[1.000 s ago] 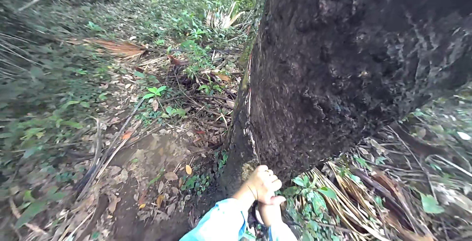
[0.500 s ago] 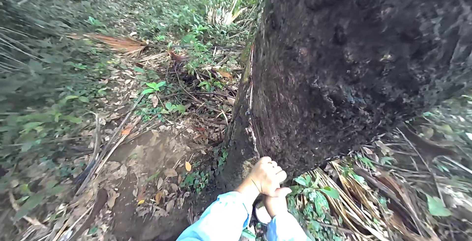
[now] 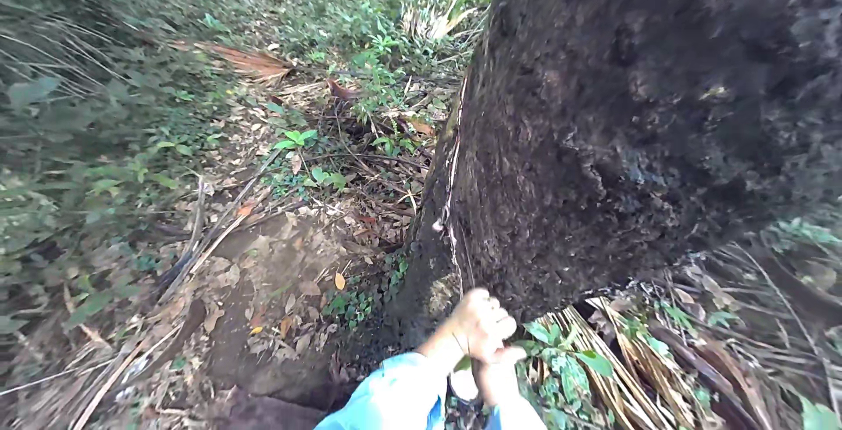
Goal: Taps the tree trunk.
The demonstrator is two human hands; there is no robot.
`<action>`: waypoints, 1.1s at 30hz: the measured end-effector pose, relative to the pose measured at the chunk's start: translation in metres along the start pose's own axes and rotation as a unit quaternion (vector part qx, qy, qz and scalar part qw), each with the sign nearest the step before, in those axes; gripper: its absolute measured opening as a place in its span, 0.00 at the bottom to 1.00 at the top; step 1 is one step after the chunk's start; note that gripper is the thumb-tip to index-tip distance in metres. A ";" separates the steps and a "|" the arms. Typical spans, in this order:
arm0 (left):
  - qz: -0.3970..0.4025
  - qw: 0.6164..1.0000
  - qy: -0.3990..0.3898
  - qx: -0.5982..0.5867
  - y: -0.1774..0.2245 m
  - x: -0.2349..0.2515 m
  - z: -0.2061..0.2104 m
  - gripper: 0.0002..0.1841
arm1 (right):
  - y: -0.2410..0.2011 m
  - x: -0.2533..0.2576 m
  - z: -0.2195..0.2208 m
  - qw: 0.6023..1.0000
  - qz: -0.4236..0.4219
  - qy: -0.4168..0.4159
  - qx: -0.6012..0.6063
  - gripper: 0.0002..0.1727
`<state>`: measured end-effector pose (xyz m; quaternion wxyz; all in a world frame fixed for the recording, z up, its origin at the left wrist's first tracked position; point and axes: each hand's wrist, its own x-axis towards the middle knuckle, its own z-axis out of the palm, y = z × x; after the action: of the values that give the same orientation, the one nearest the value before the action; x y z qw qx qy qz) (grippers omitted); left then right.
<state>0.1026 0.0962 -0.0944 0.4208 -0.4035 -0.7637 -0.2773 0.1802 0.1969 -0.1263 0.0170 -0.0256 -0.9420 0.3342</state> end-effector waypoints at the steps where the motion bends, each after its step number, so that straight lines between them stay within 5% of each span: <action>1: 0.008 1.000 0.019 0.011 -0.009 0.005 0.001 0.32 | -0.005 0.012 0.000 1.000 0.005 -0.007 -0.005 0.20; 4: 0.012 0.999 0.002 0.046 -0.008 -0.004 0.013 0.29 | 0.008 0.023 0.009 0.998 0.052 -0.029 0.025 0.22; 8: 0.025 0.999 0.005 0.029 -0.002 -0.012 0.010 0.30 | 0.012 0.003 0.018 0.996 -0.068 0.039 -0.031 0.16; 11: 0.023 0.998 0.047 0.034 -0.014 0.005 0.009 0.32 | -0.008 0.017 0.002 0.995 -0.071 0.019 -0.066 0.15; 17: -0.025 0.999 -0.024 0.018 0.047 -0.038 0.038 0.29 | 0.051 -0.036 0.000 0.995 -0.085 -0.010 -0.055 0.18; 22: -0.008 0.997 0.040 0.063 0.010 -0.003 0.032 0.33 | 0.031 0.010 -0.006 0.981 -0.171 0.050 -0.076 0.12; 26: 0.011 0.995 0.011 0.103 0.006 -0.015 0.037 0.30 | 0.041 0.017 0.012 0.989 -0.142 0.000 -0.053 0.16; 30: 0.034 0.996 0.003 0.084 0.000 -0.015 0.028 0.31 | 0.031 0.012 0.019 0.977 -0.198 0.066 -0.047 0.12; 33: 0.032 0.994 0.029 0.100 0.001 -0.026 0.041 0.31 | 0.041 0.014 0.025 0.985 -0.149 0.034 -0.077 0.14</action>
<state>0.0945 0.1182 -0.1369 0.4895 -0.3751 -0.7620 -0.1975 0.1670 0.2139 -0.1714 0.0971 0.1028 -0.9571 0.2530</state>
